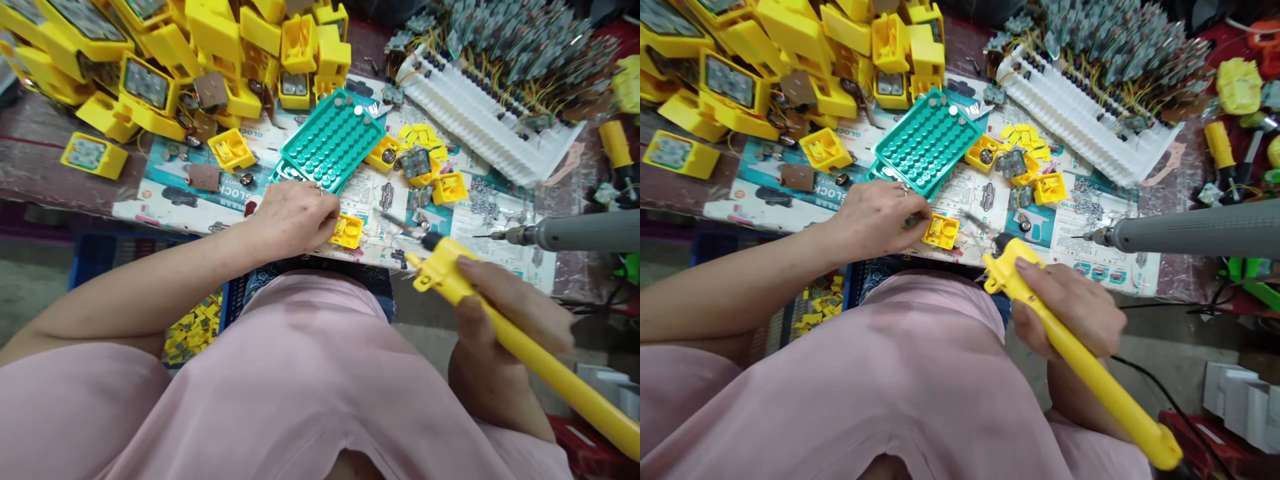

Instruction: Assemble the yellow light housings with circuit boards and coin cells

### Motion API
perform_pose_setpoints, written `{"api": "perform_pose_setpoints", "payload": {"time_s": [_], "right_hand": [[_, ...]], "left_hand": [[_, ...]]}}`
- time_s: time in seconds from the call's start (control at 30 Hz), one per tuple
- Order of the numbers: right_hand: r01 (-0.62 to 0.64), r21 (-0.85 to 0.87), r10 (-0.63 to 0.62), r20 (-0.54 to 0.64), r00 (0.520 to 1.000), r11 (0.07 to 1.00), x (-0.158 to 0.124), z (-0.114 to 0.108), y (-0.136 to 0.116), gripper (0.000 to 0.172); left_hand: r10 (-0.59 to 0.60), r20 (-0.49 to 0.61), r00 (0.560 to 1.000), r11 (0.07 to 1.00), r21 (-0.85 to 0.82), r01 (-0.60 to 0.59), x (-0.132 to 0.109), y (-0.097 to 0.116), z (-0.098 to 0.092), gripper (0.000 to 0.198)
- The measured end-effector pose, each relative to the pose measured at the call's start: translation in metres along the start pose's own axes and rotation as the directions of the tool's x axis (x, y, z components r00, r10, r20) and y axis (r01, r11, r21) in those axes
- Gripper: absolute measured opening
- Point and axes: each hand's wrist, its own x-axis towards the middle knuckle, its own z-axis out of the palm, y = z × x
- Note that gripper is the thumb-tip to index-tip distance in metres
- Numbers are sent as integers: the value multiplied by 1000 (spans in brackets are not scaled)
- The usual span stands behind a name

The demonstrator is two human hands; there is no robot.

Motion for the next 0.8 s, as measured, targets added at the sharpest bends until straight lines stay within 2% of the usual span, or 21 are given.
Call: {"api": "perform_pose_setpoints", "payload": {"time_s": [0.07, 0.17, 0.27, 0.33, 0.5, 0.67, 0.8], "right_hand": [[85, 31, -85, -7, 996, 996, -1, 8, 2, 49], [80, 78, -84, 49, 995, 994, -7, 18, 5, 68], [76, 97, -81, 50, 995, 992, -12, 22, 6, 73], [91, 136, -100, 65, 993, 987, -11, 23, 5, 68], [103, 183, -131, 149, 980, 978, -1, 24, 2, 41], [108, 225, -150, 177, 973, 968, 2, 24, 2, 36], [168, 171, -206, 236, 950, 971, 6, 21, -1, 33]], "left_hand": [[-34, 55, 998, 999, 21, 33, 2, 2, -4, 31], [-59, 94, 994, 998, 42, 55, 4, 4, -9, 32], [-54, 124, 991, 997, 64, 47, 5, 5, -11, 34], [-54, 122, 991, 997, 65, 46, 5, 4, -11, 34], [-81, 116, 990, 997, 18, 79, 6, 3, -10, 30], [-116, 191, 975, 992, 62, 106, 8, 5, -12, 36], [-121, 227, 966, 991, 76, 107, 10, 6, -13, 38]]}}
